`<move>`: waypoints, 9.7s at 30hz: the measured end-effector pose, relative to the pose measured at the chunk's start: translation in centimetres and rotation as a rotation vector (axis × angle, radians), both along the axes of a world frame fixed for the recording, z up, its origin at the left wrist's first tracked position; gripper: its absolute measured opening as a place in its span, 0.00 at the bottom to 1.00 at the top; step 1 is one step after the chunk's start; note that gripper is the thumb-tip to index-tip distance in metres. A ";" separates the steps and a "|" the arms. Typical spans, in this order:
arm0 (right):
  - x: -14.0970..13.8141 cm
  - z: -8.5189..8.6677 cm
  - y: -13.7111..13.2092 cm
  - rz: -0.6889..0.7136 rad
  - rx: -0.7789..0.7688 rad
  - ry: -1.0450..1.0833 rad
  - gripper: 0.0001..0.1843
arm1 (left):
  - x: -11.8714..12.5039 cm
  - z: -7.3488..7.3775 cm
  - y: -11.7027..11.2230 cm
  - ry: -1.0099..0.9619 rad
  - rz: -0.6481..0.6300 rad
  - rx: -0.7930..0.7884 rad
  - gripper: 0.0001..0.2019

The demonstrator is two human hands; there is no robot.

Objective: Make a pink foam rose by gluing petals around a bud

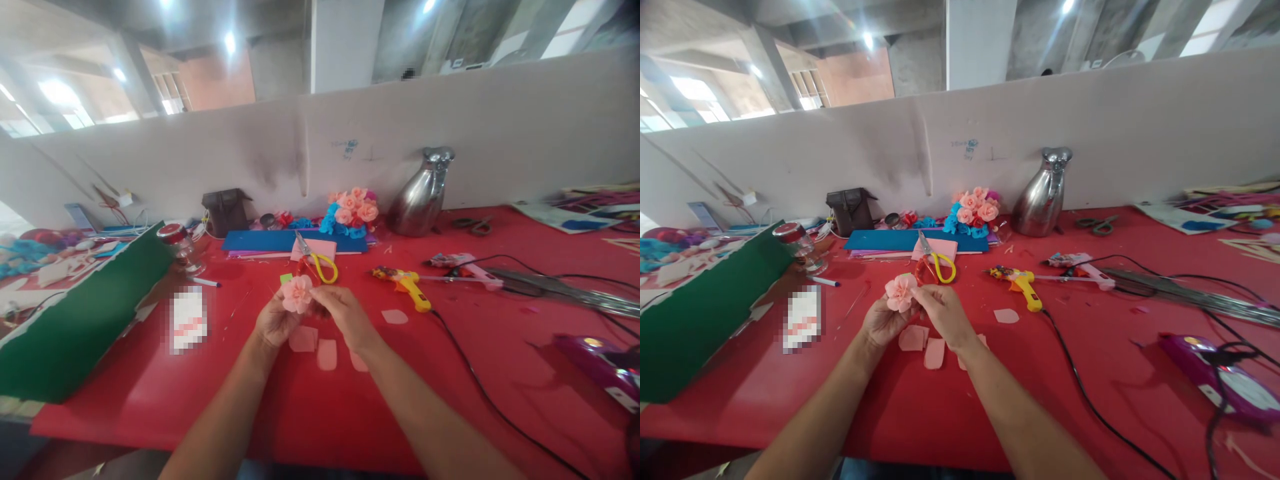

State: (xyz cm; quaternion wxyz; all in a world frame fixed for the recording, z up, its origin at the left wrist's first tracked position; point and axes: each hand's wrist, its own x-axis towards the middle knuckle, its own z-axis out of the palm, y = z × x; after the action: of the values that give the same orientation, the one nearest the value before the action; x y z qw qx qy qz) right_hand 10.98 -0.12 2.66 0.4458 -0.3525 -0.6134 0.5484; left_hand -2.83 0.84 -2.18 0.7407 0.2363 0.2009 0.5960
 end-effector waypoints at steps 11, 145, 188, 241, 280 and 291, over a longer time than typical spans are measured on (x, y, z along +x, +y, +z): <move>-0.1 1.1 -0.3 -0.118 -0.105 0.117 0.13 | -0.1 -0.3 0.1 0.038 -0.006 0.018 0.14; 2.9 -3.1 3.3 -0.043 -0.320 0.157 0.14 | 0.3 -0.2 -0.2 0.098 -0.158 -0.068 0.11; 1.7 -2.8 1.5 -0.170 -0.027 0.128 0.05 | 0.1 -0.7 -0.2 -0.056 -0.202 -0.028 0.14; 1.4 -1.8 0.6 -0.150 0.048 0.088 0.03 | 0.0 -0.4 -0.1 -0.039 -0.132 -0.091 0.13; 0.5 -3.7 1.3 -0.112 -0.169 0.355 0.06 | 1.3 0.1 -0.3 0.036 0.052 -0.089 0.17; 0.7 -3.2 1.0 0.000 -0.295 0.446 0.04 | 0.6 -0.5 -0.2 0.157 -0.004 0.037 0.17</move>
State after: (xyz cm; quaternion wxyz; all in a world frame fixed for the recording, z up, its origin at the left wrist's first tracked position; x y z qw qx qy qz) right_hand 11.70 0.91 -0.56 0.5137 -0.2844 -0.4134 0.6959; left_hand -2.27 0.59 -2.67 0.7194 0.2963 0.2469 0.5776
